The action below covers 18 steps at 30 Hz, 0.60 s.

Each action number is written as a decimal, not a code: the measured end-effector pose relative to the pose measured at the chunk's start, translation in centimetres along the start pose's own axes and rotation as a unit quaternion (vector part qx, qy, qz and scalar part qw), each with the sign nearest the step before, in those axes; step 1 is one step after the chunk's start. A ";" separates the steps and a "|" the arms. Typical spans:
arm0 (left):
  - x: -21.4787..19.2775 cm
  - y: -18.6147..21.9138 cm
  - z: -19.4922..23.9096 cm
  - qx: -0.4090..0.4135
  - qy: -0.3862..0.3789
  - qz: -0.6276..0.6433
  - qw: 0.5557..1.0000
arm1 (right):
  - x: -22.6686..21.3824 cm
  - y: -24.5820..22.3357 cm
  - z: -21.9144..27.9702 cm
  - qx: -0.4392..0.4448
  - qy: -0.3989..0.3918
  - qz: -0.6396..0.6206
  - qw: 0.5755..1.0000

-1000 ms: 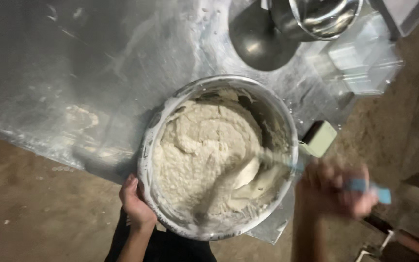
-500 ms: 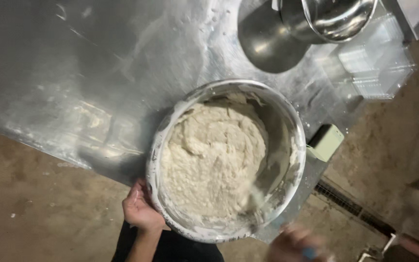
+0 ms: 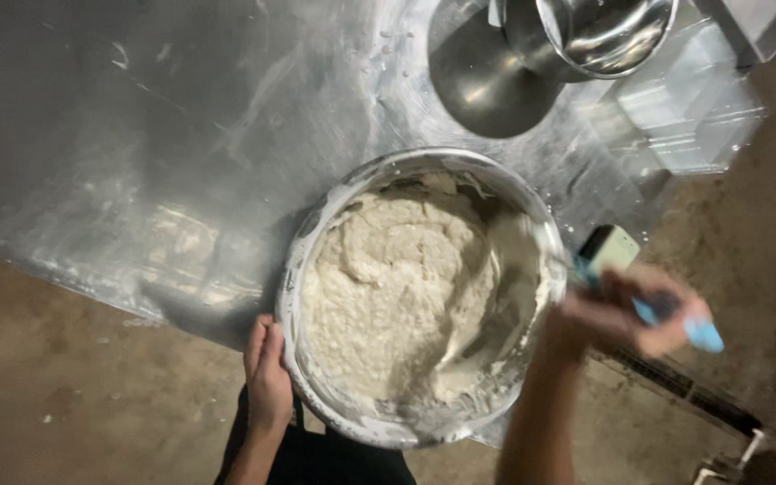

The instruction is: The person mixes a bowl of white dough using a blue spatula on a stainless steel table.

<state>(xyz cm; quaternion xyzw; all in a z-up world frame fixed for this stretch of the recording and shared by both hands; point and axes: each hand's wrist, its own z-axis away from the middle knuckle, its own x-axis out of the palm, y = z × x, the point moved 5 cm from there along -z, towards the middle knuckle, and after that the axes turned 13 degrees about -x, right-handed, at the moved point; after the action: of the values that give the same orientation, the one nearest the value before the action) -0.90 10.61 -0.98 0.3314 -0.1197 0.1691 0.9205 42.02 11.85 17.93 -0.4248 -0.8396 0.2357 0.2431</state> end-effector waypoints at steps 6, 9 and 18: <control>-1.8 -0.5 -0.8 -0.059 -0.031 -0.070 0.995 | 14.0 5.6 11.8 0.042 -0.042 -0.018 0.998; -3.8 -1.9 -1.8 -0.161 0.062 -0.099 0.980 | 14.7 -5.0 23.2 0.090 -0.248 0.048 0.963; 1.1 4.0 -5.9 -0.037 -0.131 -0.236 0.962 | 1.9 -13.1 7.5 0.263 -0.228 -0.305 0.886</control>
<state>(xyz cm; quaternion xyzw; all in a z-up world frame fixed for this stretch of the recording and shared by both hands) -0.79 17.58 -2.75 0.3352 -0.1638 -0.1018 0.9222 28.60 5.10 20.50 -0.0026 -0.8674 0.4523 0.2076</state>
